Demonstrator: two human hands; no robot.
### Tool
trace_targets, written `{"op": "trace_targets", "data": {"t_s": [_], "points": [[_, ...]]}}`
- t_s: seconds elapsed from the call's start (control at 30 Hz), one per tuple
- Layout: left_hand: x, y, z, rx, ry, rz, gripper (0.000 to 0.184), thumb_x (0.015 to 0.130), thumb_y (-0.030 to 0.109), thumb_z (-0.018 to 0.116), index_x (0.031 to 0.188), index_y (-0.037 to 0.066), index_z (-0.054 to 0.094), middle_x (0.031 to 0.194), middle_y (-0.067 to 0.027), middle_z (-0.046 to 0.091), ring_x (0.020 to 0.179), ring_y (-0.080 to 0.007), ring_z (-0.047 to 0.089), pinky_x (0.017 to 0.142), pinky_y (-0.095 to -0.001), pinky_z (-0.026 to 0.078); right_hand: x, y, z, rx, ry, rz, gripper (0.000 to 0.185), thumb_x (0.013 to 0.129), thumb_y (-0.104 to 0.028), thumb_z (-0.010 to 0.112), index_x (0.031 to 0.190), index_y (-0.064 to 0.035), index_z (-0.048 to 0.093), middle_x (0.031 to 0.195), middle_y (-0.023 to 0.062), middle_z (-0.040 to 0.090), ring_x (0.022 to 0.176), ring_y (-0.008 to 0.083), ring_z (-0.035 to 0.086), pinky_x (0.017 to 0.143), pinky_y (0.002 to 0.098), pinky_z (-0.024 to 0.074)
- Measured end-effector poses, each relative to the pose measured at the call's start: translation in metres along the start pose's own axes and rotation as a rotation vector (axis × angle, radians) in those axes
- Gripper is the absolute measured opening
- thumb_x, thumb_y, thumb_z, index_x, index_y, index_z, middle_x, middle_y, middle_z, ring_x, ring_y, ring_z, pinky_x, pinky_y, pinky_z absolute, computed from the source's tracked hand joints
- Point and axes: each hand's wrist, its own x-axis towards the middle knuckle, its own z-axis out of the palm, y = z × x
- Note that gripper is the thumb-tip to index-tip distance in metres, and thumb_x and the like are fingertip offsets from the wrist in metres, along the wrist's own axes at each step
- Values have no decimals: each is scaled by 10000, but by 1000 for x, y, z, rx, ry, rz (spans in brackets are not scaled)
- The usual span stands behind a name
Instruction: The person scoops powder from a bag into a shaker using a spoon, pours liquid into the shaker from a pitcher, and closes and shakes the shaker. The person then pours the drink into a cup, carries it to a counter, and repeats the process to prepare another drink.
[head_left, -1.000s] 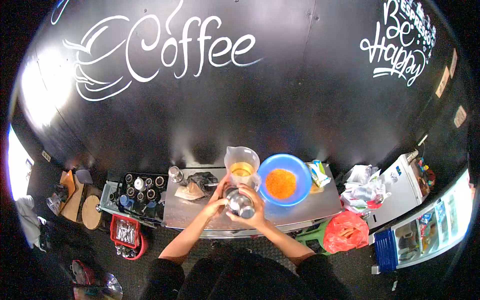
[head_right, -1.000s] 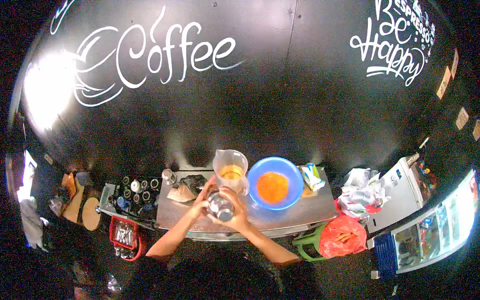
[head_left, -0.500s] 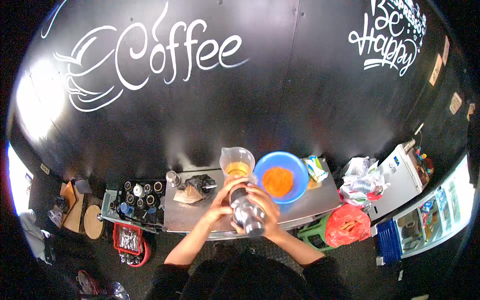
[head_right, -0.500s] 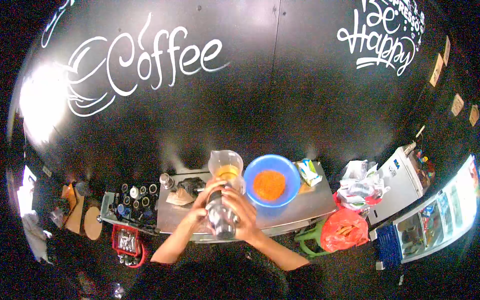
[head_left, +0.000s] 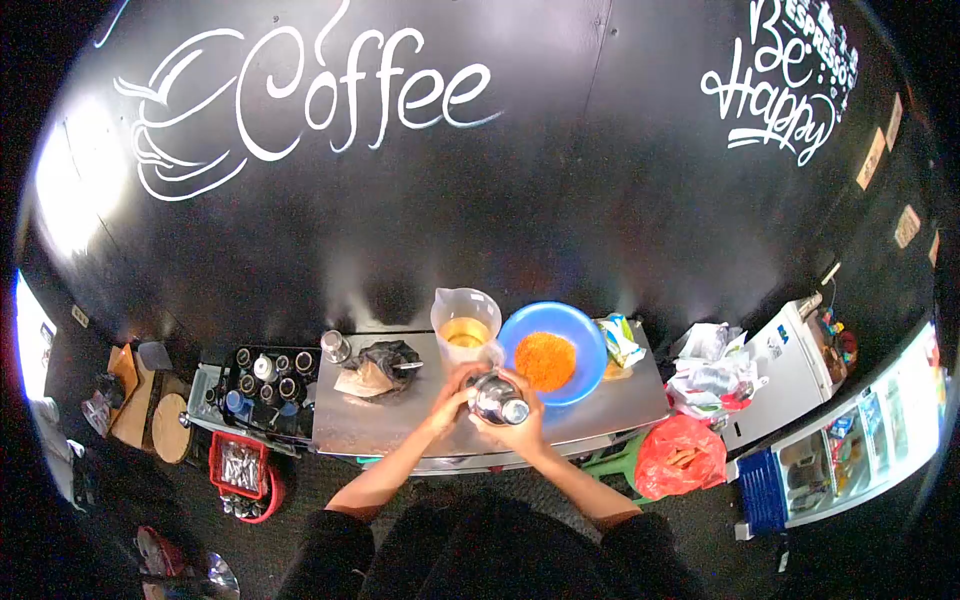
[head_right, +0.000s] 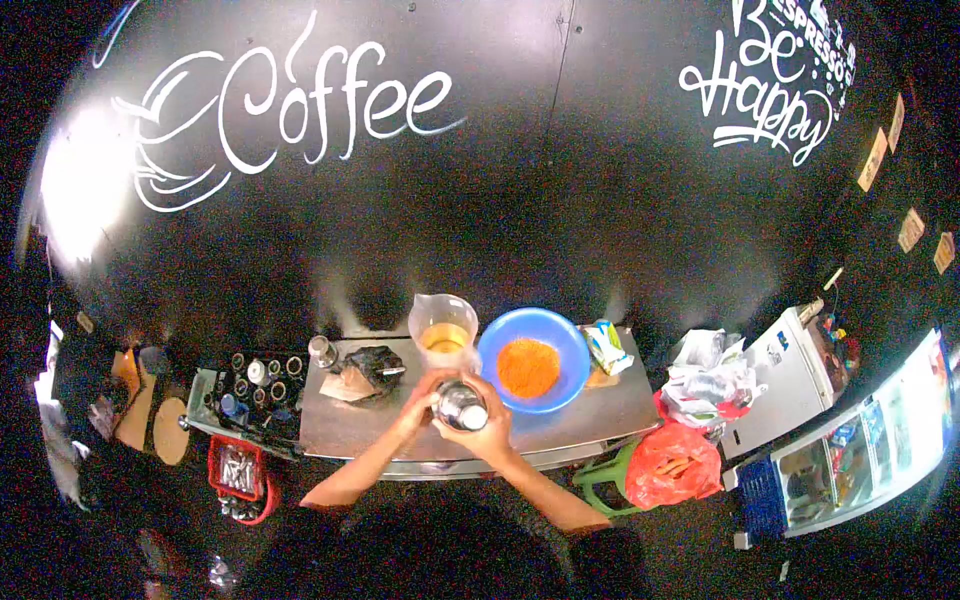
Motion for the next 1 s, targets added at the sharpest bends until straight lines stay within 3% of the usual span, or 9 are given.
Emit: {"op": "trace_targets", "data": {"t_s": [0.03,0.23,0.37,0.57,0.63,0.7,0.9,0.97,1.0], "points": [[-4,-2,7,-34,52,-96,668,773,392,613,1306,45,411,1288,-89,425,1263,-223,367,1080,-362,258,1,-2,-2,-1,-1,-11,754,532,-168,854,1176,-14,495,1158,178,551,1089,284,541,916,390,452],[7,96,59,471,-243,536,908,578,612,711,1204,-14,508,1297,-135,388,1283,-238,310,1068,-403,259,2,-30,-23,-95,194,-696,690,639,-217,798,1210,-59,443,1151,200,557,1063,383,557,916,467,450],[7,-18,-2,271,84,131,787,621,465,748,1210,2,504,1324,-144,315,1274,-256,323,1078,-423,252,-6,-6,-5,6,135,-300,681,625,-169,804,1200,-49,458,1184,190,534,1090,347,535,935,442,431],[-4,73,45,566,-165,613,749,639,467,735,1208,32,515,1291,-142,354,1275,-234,316,1058,-393,287,-29,2,-5,-4,159,-410,721,598,-211,831,1195,-36,466,1137,198,557,1028,337,578,893,406,467],[-2,7,4,255,-39,197,688,686,424,702,1216,32,505,1286,-119,374,1273,-227,323,1059,-362,273,-12,12,7,22,109,-302,711,572,-124,833,1182,-7,487,1223,169,511,1109,283,523,949,401,426],[-4,-14,1,-17,50,-35,653,702,375,676,1229,36,495,1294,-101,377,1279,-226,323,1074,-345,237,-12,20,6,15,26,190,731,565,-125,840,1186,12,480,1201,155,518,1069,224,538,930,345,440],[3,75,58,283,-207,361,966,504,549,801,1221,-13,478,1359,-145,239,1299,-271,262,1073,-418,244,-3,-26,-15,18,198,-532,671,640,-202,779,1192,-6,452,1195,192,517,1106,289,530,937,406,440],[11,50,25,605,-218,388,798,560,357,824,1226,58,500,1283,-113,368,1277,-250,305,1064,-386,268,-9,-17,-11,38,144,-243,551,706,-172,721,1177,-8,487,1137,178,563,1048,266,567,897,374,469],[14,23,11,346,-104,170,771,589,333,807,1237,63,491,1285,-104,372,1267,-243,328,1064,-375,269,-9,-8,-5,114,123,-9,493,739,-157,693,1169,-9,504,1108,171,586,1018,254,585,877,358,483]]}}
